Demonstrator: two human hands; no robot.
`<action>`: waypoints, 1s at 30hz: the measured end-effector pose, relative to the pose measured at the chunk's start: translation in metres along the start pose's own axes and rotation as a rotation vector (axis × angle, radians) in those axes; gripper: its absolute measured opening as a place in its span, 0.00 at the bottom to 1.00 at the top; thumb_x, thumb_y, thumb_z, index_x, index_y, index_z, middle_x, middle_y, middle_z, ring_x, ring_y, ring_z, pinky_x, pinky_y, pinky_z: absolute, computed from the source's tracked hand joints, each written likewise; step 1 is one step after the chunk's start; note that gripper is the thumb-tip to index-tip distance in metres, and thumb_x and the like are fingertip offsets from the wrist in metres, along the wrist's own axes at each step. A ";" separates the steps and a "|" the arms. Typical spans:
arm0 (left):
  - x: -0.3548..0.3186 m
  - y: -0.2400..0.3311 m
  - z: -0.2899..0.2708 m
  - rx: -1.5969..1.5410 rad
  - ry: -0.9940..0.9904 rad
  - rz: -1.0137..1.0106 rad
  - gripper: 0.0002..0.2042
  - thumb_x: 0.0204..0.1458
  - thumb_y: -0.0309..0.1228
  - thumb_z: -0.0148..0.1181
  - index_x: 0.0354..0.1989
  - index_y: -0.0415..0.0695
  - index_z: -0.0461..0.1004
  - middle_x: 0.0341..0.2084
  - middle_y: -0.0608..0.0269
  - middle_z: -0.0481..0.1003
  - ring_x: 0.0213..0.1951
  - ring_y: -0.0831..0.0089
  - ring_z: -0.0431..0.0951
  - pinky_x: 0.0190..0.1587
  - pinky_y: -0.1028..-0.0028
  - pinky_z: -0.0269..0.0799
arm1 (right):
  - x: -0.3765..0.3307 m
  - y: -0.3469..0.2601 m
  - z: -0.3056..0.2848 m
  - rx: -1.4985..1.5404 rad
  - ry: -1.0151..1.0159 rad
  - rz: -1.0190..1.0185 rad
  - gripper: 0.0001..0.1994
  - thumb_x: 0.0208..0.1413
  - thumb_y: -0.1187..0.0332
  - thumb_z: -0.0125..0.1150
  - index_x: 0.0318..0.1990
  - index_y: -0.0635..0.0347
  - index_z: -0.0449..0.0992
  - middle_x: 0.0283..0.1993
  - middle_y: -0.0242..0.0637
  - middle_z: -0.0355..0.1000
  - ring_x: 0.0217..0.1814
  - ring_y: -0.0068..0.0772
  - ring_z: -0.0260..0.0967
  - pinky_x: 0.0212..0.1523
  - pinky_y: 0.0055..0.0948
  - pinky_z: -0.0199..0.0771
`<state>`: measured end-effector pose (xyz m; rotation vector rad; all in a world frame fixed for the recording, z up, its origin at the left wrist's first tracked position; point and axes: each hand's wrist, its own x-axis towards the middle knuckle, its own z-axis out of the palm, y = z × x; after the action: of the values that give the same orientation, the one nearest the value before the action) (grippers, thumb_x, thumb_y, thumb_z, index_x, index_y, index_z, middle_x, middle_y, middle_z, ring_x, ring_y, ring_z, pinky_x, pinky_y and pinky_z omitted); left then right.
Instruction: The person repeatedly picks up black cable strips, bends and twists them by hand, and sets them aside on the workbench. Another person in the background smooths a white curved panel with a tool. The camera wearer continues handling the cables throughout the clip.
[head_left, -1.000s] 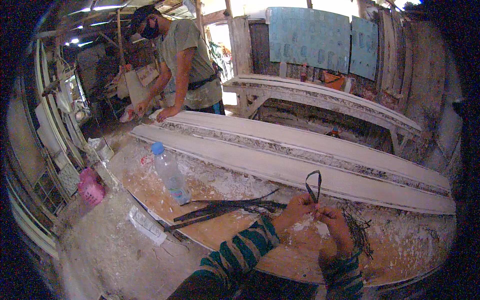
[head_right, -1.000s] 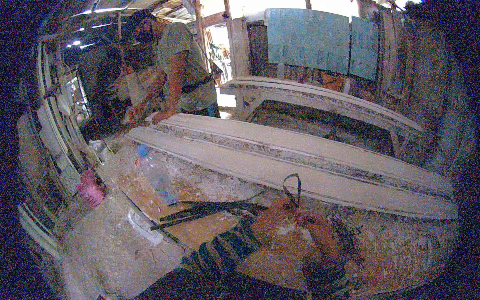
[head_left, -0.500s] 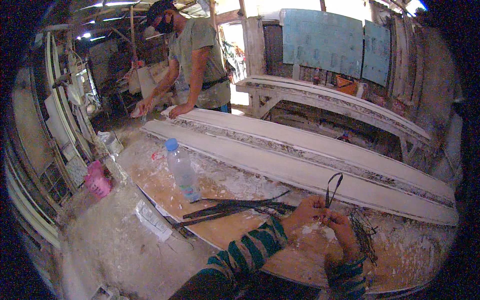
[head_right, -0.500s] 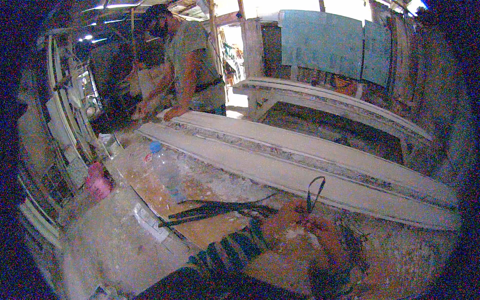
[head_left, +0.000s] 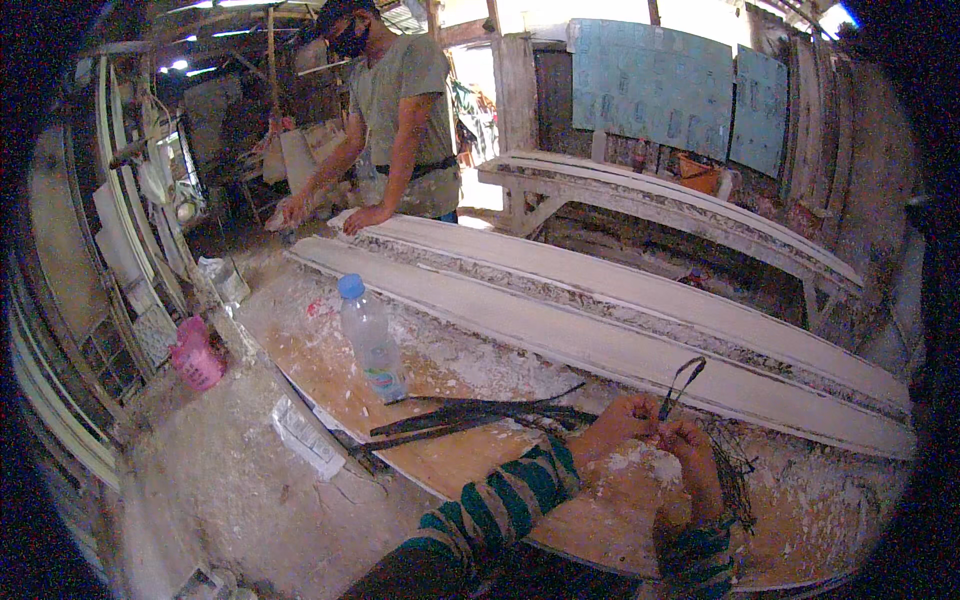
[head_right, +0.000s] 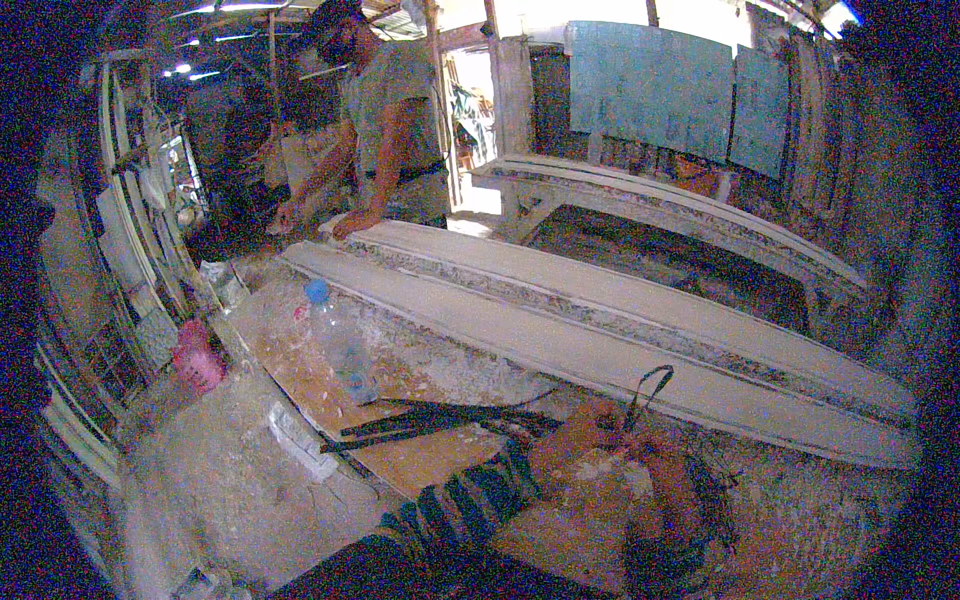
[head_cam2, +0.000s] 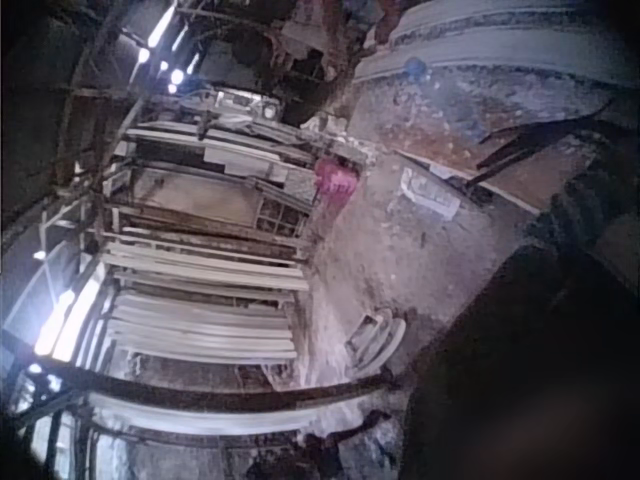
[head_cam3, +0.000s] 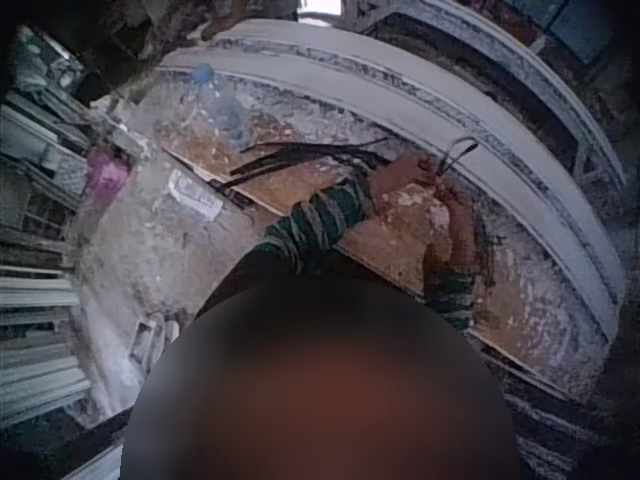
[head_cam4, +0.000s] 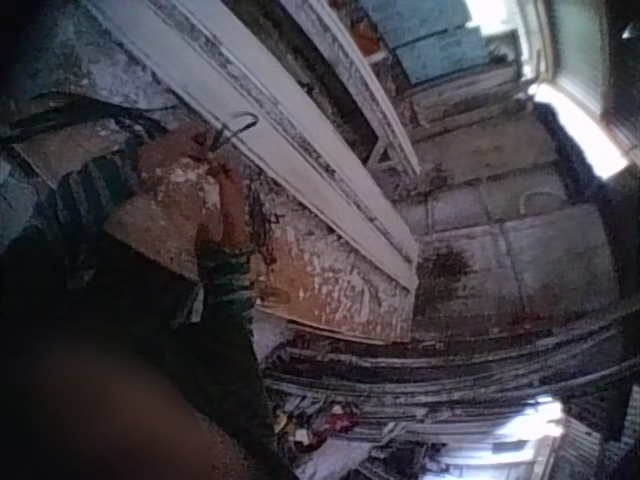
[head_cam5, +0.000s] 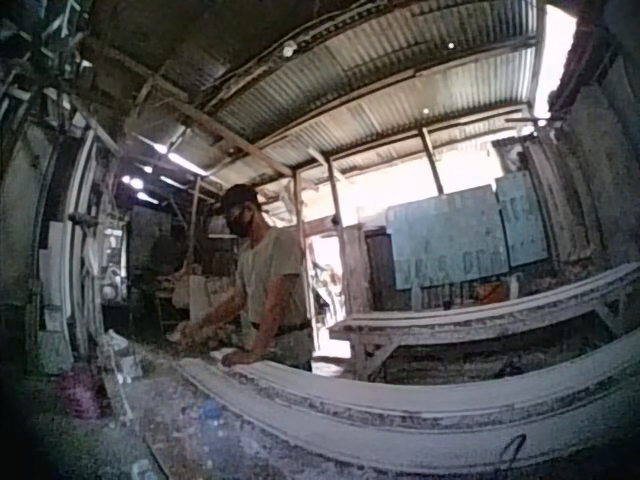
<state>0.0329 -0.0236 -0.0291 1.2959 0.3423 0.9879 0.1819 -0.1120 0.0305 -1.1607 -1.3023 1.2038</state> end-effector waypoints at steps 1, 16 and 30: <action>0.000 0.000 -0.001 0.016 0.018 -0.020 0.07 0.43 0.26 0.63 0.25 0.45 0.68 0.19 0.69 0.71 0.24 0.81 0.71 0.27 0.81 0.67 | 0.000 0.000 0.000 0.021 0.008 0.001 0.06 0.51 0.66 0.58 0.29 0.57 0.72 0.29 0.28 0.70 0.33 0.22 0.66 0.39 0.24 0.66; -0.011 0.021 0.014 0.073 0.022 -0.068 0.08 0.46 0.32 0.63 0.28 0.43 0.70 0.24 0.67 0.73 0.27 0.80 0.73 0.30 0.79 0.69 | 0.008 0.015 -0.005 0.251 0.053 -0.027 0.06 0.50 0.66 0.59 0.31 0.56 0.70 0.28 0.27 0.70 0.29 0.20 0.67 0.35 0.21 0.68; -0.007 0.009 0.009 -0.146 -0.001 -0.012 0.08 0.49 0.31 0.60 0.30 0.41 0.69 0.27 0.63 0.73 0.29 0.76 0.74 0.33 0.76 0.73 | 0.006 0.008 0.000 0.388 0.058 -0.069 0.05 0.48 0.72 0.61 0.32 0.60 0.72 0.30 0.31 0.71 0.31 0.23 0.69 0.36 0.22 0.71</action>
<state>0.0317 -0.0348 -0.0205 1.1612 0.2715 0.9836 0.1818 -0.1052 0.0228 -0.8558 -1.0002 1.2918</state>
